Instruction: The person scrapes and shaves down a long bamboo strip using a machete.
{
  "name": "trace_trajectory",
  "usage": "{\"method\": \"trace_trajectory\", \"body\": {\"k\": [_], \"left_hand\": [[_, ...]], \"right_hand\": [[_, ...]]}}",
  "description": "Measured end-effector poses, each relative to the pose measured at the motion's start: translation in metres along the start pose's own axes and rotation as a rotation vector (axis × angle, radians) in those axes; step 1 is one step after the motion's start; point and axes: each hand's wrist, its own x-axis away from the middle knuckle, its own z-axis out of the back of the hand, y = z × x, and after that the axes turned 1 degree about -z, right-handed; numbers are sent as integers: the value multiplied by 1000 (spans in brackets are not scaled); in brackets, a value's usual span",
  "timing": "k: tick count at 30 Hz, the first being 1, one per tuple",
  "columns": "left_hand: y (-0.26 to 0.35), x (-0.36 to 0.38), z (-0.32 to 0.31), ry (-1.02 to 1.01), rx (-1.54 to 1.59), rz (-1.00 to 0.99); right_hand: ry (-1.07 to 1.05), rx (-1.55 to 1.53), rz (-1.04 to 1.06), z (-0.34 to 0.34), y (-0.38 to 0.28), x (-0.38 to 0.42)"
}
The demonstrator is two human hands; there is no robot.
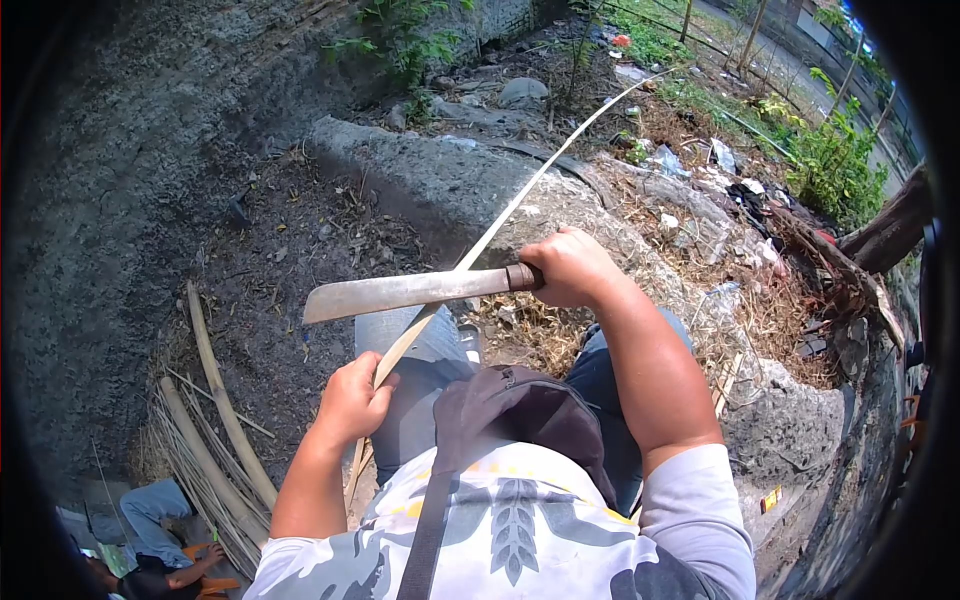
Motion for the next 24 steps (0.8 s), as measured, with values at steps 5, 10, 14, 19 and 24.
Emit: {"method": "trace_trajectory", "body": {"k": [5, 10, 14, 19, 24], "left_hand": [[-1, 24, 22, -105, 183, 115], [-19, 29, 13, -67, 148, 106], [-21, 39, 5, -67, 197, 133], [-7, 22, 6, -48, 155, 89], [-22, 42, 45, -133, 107, 83]], "right_hand": [[14, -314, -389, 0, 38, -3], [10, -135, -470, 11, 23, -3], [-26, -165, -371, 4, 18, 1], [20, -9, 7, -8, -12, -2], [88, -31, -342, 0, 48, -1]]}}
